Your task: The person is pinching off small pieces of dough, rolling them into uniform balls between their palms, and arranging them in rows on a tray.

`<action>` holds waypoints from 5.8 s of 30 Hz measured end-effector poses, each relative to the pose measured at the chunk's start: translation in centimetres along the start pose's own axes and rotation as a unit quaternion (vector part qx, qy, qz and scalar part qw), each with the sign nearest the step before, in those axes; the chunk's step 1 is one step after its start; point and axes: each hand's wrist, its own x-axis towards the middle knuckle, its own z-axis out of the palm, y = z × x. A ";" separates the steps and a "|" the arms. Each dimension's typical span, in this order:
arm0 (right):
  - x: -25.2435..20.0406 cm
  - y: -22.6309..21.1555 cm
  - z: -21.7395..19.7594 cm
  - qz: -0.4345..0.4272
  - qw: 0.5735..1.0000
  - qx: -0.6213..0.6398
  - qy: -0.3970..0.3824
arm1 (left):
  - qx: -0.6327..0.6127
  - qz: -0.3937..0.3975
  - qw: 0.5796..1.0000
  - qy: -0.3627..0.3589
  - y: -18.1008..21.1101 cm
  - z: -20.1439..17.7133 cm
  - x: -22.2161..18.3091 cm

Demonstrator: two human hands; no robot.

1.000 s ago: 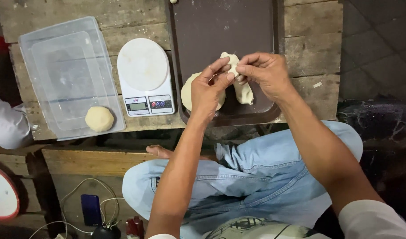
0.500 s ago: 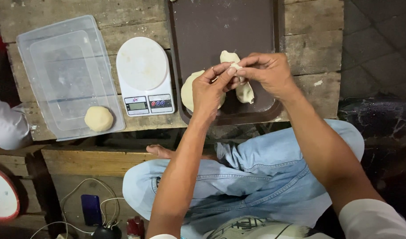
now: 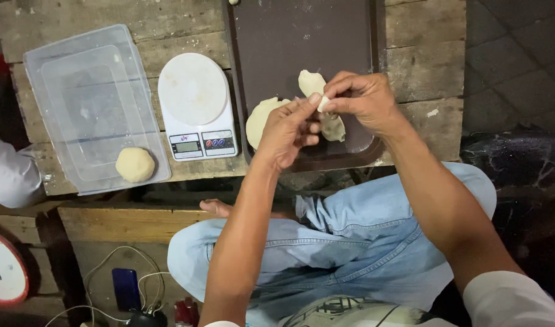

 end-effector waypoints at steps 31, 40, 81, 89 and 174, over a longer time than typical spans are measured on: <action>-0.7 -0.9 -0.2 0.270 0.947 0.165 0.045 | 0.162 0.316 0.934 -0.021 -1.1 0.8 0.7; -0.7 -0.9 1.9 0.081 0.992 0.029 0.097 | 0.119 0.281 0.947 0.101 -1.5 0.8 1.0; -0.6 -2.9 3.7 -0.231 0.904 -0.357 0.046 | 0.301 0.229 0.924 -0.056 -6.2 1.5 1.0; -2.9 -1.2 8.0 -0.294 0.854 -0.425 -0.058 | -0.215 0.060 0.967 -0.126 -7.4 0.6 3.0; -5.7 -5.6 0.3 -0.002 0.900 -0.413 0.138 | 0.431 0.581 0.671 0.162 10.9 -7.7 14.4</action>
